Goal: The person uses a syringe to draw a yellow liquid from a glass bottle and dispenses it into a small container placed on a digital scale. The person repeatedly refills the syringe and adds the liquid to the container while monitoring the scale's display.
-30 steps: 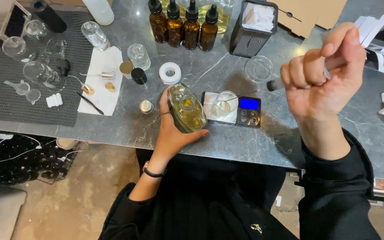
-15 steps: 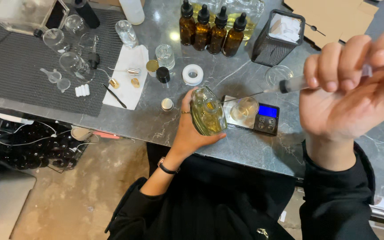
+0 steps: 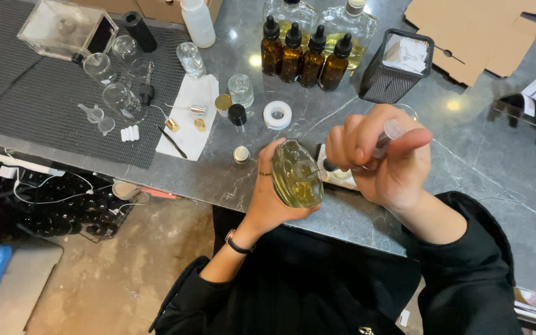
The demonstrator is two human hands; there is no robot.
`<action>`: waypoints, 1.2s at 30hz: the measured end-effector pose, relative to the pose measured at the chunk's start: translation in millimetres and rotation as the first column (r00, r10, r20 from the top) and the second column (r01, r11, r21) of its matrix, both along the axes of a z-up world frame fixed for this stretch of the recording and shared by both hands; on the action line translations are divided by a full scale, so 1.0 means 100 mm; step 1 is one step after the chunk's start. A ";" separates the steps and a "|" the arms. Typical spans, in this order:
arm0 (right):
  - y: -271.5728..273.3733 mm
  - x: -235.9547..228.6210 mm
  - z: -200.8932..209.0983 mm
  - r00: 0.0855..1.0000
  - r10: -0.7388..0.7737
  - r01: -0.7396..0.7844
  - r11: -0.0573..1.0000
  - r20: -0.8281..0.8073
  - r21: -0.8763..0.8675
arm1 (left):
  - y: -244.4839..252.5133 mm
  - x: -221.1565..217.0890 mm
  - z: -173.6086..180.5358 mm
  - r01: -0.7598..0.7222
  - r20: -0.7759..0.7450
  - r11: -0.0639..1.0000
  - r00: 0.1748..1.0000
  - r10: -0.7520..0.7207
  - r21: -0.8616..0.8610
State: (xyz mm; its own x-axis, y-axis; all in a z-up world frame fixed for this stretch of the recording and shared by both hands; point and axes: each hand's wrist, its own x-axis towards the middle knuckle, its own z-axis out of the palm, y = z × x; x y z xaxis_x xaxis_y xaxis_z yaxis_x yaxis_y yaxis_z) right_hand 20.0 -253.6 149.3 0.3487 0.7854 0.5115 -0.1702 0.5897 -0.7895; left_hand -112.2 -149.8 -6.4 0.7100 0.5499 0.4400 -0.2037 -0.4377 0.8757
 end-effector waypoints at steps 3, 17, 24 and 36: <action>-0.01 -0.01 0.00 0.999 0.050 -0.050 0.998 -0.008 0.035 | -0.03 -0.01 -0.05 -0.060 0.056 0.996 0.997 0.057 0.069; -0.11 -0.09 0.01 0.994 -0.103 0.104 0.994 0.026 -0.034 | -0.11 -0.03 -0.14 -0.160 0.045 0.977 0.987 0.155 0.142; -0.16 -0.03 0.02 0.987 -0.131 0.127 0.991 0.092 0.044 | -0.09 -0.03 -0.22 -0.189 0.053 0.965 0.982 0.183 0.181; -1.08 0.83 -0.09 0.916 -0.394 0.400 0.911 -0.079 0.097 | -0.11 -0.04 -0.08 -0.211 0.049 0.969 0.977 0.206 0.130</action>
